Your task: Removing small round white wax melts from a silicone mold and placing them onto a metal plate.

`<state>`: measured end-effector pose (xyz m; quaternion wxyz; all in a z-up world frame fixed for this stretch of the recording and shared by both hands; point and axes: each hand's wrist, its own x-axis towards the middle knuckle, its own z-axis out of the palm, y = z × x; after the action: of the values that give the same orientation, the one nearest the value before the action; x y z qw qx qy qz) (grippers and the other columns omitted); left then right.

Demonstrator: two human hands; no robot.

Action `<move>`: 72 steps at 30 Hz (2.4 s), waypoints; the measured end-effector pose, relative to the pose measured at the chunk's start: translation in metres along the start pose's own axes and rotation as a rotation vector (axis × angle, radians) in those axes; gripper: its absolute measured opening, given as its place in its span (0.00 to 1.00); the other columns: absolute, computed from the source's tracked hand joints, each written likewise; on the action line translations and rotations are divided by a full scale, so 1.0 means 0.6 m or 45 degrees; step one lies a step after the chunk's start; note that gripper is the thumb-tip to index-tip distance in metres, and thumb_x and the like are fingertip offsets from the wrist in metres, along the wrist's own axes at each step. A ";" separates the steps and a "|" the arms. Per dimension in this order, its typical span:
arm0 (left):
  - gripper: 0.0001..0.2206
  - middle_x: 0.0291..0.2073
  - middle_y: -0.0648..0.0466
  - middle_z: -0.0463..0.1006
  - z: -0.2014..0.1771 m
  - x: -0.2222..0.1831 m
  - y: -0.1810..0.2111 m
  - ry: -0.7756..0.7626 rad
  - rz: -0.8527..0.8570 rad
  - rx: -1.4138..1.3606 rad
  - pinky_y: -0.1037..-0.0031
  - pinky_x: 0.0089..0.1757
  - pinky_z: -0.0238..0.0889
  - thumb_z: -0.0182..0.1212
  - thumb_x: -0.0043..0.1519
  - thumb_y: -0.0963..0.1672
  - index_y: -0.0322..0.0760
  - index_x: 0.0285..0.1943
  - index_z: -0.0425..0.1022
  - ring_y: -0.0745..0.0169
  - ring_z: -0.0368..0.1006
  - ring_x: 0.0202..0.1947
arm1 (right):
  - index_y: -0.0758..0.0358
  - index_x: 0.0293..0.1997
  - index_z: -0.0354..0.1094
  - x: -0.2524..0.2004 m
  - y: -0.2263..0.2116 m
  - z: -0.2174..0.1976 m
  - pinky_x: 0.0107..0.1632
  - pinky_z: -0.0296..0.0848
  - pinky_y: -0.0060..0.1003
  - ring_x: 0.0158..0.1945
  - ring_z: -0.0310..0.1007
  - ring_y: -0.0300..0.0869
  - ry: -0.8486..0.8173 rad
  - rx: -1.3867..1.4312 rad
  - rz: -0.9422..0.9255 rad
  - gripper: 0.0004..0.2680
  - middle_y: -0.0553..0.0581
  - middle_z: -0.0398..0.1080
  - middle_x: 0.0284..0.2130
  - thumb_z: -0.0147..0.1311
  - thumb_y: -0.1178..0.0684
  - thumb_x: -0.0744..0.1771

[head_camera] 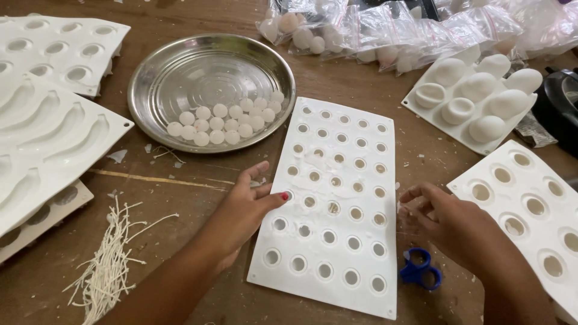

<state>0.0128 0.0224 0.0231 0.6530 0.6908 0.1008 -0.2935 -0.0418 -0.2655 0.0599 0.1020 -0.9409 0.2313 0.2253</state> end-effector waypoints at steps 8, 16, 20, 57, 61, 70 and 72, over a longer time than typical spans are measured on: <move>0.28 0.57 0.41 0.82 -0.020 0.008 -0.048 -0.172 -0.017 0.033 0.68 0.51 0.73 0.64 0.57 0.44 0.32 0.69 0.67 0.57 0.81 0.50 | 0.46 0.58 0.68 -0.026 -0.044 -0.001 0.45 0.79 0.37 0.42 0.82 0.41 -0.117 -0.064 -0.010 0.15 0.49 0.81 0.43 0.52 0.37 0.68; 0.30 0.51 0.45 0.80 0.016 -0.003 0.034 -0.030 0.020 0.303 0.69 0.46 0.72 0.67 0.60 0.46 0.36 0.70 0.58 0.60 0.80 0.46 | 0.48 0.52 0.69 -0.029 -0.059 0.019 0.45 0.79 0.39 0.38 0.85 0.42 -0.054 -0.044 -0.035 0.16 0.51 0.84 0.38 0.59 0.35 0.65; 0.30 0.49 0.43 0.81 0.010 0.023 0.007 -0.055 -0.002 0.145 0.68 0.43 0.76 0.66 0.58 0.44 0.35 0.69 0.58 0.57 0.81 0.43 | 0.45 0.55 0.69 -0.049 -0.076 0.009 0.45 0.78 0.37 0.40 0.82 0.41 -0.021 -0.251 -0.047 0.16 0.49 0.82 0.37 0.53 0.33 0.66; 0.25 0.43 0.39 0.84 0.033 0.078 -0.048 -0.323 0.040 -0.295 0.68 0.43 0.76 0.62 0.60 0.52 0.25 0.57 0.76 0.54 0.81 0.40 | 0.55 0.50 0.77 -0.001 -0.112 0.093 0.51 0.69 0.47 0.46 0.72 0.48 0.736 0.018 -0.788 0.18 0.53 0.77 0.42 0.64 0.39 0.60; 0.25 0.44 0.41 0.83 0.010 0.081 -0.041 -0.357 -0.013 -0.329 0.64 0.45 0.73 0.58 0.63 0.52 0.24 0.57 0.75 0.54 0.79 0.42 | 0.55 0.57 0.75 -0.008 -0.114 0.104 0.52 0.67 0.50 0.49 0.71 0.52 0.665 -0.059 -0.853 0.22 0.55 0.76 0.47 0.64 0.38 0.61; 0.22 0.51 0.45 0.82 0.004 0.054 -0.010 -0.165 0.177 0.377 0.66 0.49 0.71 0.59 0.61 0.47 0.35 0.63 0.70 0.58 0.80 0.48 | 0.34 0.59 0.72 0.005 -0.083 0.050 0.50 0.71 0.39 0.51 0.74 0.41 0.544 -0.355 -0.567 0.15 0.42 0.78 0.50 0.52 0.36 0.66; 0.25 0.52 0.46 0.80 0.002 0.043 0.002 -0.135 0.184 0.688 0.66 0.50 0.70 0.65 0.58 0.46 0.37 0.65 0.67 0.58 0.80 0.49 | 0.35 0.63 0.69 0.021 -0.071 0.037 0.52 0.71 0.43 0.52 0.73 0.46 0.487 -0.512 -0.281 0.15 0.45 0.79 0.48 0.53 0.35 0.68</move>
<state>0.0340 0.0147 0.0101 0.4686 0.8289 -0.0649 -0.2984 -0.0197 -0.2267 0.0382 -0.1079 -0.9871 0.0934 0.0727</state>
